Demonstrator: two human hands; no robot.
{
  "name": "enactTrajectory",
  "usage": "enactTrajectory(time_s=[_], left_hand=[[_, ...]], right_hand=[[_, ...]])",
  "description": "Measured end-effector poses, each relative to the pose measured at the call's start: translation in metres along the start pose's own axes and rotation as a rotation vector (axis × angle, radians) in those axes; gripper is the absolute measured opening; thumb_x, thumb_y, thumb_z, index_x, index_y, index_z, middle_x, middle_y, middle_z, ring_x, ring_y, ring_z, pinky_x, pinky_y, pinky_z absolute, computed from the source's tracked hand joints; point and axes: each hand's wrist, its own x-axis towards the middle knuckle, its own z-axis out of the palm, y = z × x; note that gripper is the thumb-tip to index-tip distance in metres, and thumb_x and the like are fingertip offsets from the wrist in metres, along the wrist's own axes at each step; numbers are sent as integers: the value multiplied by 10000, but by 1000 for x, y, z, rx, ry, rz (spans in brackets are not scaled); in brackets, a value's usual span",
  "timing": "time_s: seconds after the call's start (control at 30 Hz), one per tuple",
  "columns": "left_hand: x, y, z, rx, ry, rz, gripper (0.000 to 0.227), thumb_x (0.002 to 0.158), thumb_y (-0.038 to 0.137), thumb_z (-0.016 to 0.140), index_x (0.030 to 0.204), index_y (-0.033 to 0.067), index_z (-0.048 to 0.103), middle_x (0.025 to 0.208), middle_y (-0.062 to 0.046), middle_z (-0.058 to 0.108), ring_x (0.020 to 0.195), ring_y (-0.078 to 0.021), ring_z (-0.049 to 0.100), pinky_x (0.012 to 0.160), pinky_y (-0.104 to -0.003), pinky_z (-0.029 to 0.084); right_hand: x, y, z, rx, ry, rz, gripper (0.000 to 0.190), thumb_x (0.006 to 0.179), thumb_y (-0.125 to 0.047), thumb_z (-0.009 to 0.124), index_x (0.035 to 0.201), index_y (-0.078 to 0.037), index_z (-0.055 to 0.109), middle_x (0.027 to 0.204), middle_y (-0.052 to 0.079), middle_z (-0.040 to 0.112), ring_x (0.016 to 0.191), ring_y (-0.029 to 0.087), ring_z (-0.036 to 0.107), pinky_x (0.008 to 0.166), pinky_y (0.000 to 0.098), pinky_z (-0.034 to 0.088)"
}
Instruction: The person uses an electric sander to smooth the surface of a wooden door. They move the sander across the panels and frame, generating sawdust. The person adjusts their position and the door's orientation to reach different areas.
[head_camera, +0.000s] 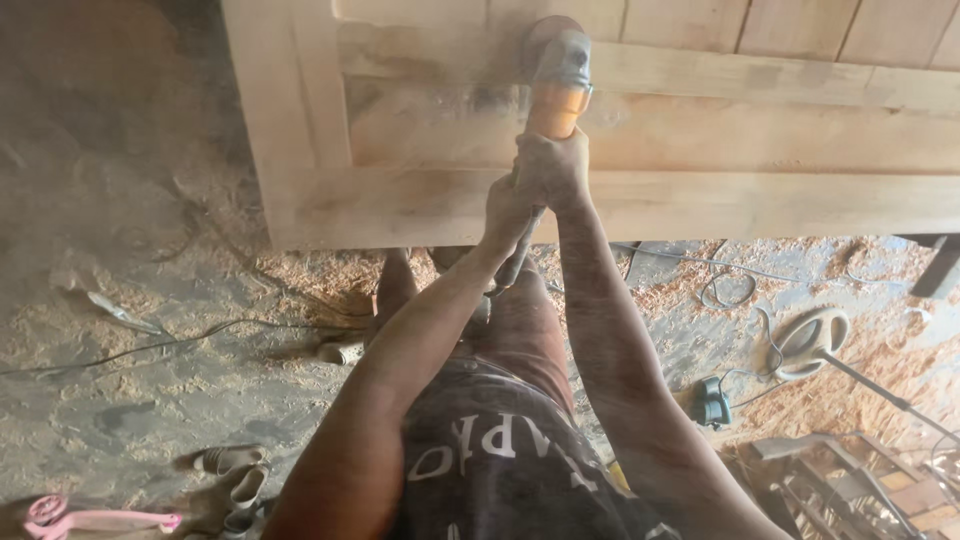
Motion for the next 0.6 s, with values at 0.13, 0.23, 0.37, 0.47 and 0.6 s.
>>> enactTrajectory(time_s=[0.13, 0.23, 0.37, 0.47, 0.6], left_hand=[[-3, 16, -29, 206, 145, -164, 522, 940, 503, 565, 844, 8, 700, 642, -62, 679, 564, -149, 655, 505, -326, 488], [-6, 22, -50, 33, 192, -164, 578, 965, 563, 556, 838, 14, 684, 658, -53, 658, 557, -142, 624, 490, -324, 476], [-8, 29, -88, -92, 186, -105, 626, 990, 621, 510, 806, 34, 626, 649, -40, 616, 513, -133, 573, 445, -323, 461], [-8, 36, -116, -82, 250, -133, 667, 984, 667, 426, 765, 63, 607, 596, -25, 599, 458, -117, 559, 403, -305, 457], [-11, 44, -148, -126, 236, -116, 683, 1024, 671, 371, 762, 74, 575, 580, -3, 558, 441, -106, 513, 391, -291, 432]], right_hand=[[-10, -1, 33, -9, -125, -40, 218, 764, -14, 760, 919, 15, 609, 720, 76, 658, 550, 171, 657, 487, 323, 570], [-13, 2, 61, -62, -157, -68, 221, 748, -32, 774, 900, 10, 619, 716, 70, 658, 548, 161, 652, 495, 318, 574], [-12, 9, 103, -183, -201, -87, 219, 742, -73, 781, 904, -5, 649, 736, 50, 687, 584, 139, 674, 553, 298, 600], [-13, 15, 135, -258, -218, -137, 251, 721, -91, 802, 913, 0, 668, 756, 51, 704, 619, 144, 687, 583, 305, 604], [-14, 18, 173, -449, -207, -128, 326, 701, -147, 827, 953, -12, 671, 808, 51, 725, 673, 146, 715, 634, 302, 634]])
